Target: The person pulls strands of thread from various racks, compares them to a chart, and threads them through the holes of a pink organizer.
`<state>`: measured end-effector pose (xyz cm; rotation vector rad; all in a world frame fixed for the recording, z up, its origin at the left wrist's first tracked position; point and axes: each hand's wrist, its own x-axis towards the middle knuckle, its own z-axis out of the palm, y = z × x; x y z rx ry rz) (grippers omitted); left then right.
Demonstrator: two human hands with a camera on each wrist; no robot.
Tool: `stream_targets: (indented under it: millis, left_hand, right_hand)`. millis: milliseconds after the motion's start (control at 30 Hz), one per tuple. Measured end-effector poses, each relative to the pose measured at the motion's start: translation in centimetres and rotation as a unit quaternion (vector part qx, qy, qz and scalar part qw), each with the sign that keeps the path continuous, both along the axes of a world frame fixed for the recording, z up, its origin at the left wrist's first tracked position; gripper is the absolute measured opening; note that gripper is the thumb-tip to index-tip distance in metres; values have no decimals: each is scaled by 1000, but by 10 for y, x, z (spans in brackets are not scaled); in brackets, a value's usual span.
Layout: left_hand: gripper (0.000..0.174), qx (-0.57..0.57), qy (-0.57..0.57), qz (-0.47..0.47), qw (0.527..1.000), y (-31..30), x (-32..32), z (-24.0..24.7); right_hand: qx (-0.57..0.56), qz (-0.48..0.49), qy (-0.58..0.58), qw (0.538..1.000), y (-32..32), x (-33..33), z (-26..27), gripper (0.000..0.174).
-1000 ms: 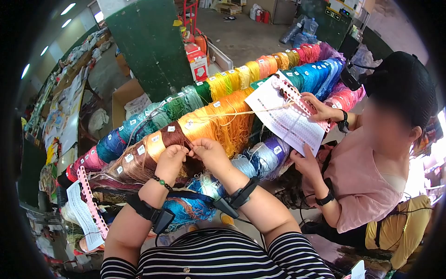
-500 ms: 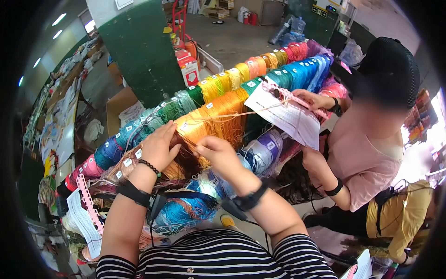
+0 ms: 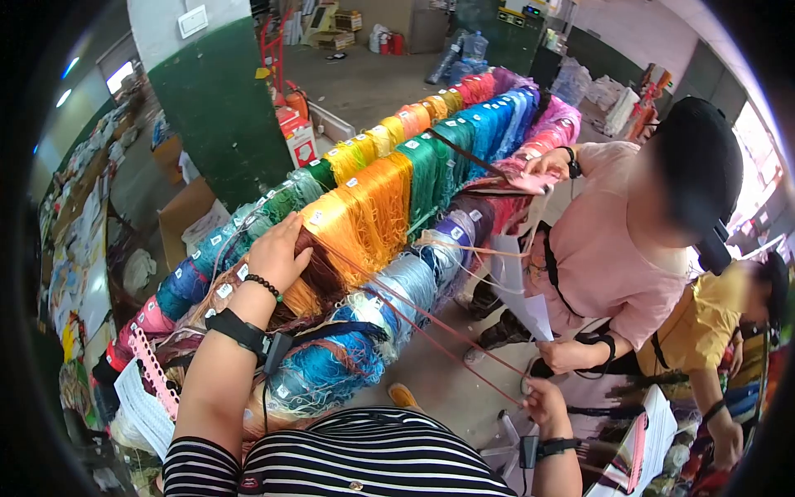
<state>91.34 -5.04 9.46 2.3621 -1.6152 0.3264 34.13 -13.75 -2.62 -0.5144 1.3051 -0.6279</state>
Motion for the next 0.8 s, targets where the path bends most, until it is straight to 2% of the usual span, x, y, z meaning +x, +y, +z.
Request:
stream_targets:
  millis: [67, 233, 300, 333, 367, 400, 433, 467, 533, 600, 667, 733, 800]
  left_hand:
    - [61, 2, 0, 0, 1000, 0, 1, -1]
    - [67, 20, 14, -15, 1000, 3, 5, 2]
    - [73, 33, 31, -41, 998, 5, 11, 3]
    - [75, 49, 58, -55, 996, 7, 13, 10]
    - [75, 51, 72, -67, 994, 9, 17, 13]
    - [76, 53, 85, -75, 992, 12, 20, 14]
    - [76, 48, 82, -77, 992, 14, 23, 13]
    - [76, 44, 79, -78, 993, 15, 26, 10]
    - [75, 30, 82, -76, 993, 15, 26, 8]
    - [73, 15, 95, -71, 993, 15, 23, 9]
    - [71, 3, 97, -70, 993, 15, 22, 7]
    - [69, -7, 105, -61, 993, 14, 21, 8]
    - [67, -12, 95, -71, 993, 15, 22, 7]
  right_hand:
    - [60, -158, 134, 977, 30, -107, -80, 12]
    - [-11, -110, 203, 973, 99, -143, -77, 13]
    - [-73, 21, 48, 996, 101, -1, 29, 11]
    - [-92, 105, 21, 990, 92, 41, 48, 9]
    - [-122, 168, 41, 977, 82, 75, 56, 12]
    - [-161, 210, -27, 964, 74, 118, 84, 14]
    - [-167, 249, -60, 952, 58, 151, 91, 13]
    - [-223, 276, -128, 926, 43, 186, 90, 13]
    - [-236, 298, -215, 900, 18, 251, 118, 15]
    - [-272, 301, -204, 891, -5, 310, 129, 8]
    - [-199, 268, -209, 919, -20, 364, 131, 9]
    - [-159, 259, -222, 926, -25, 406, 125, 9]
    - [-211, 251, -206, 922, -22, 439, 105, 13]
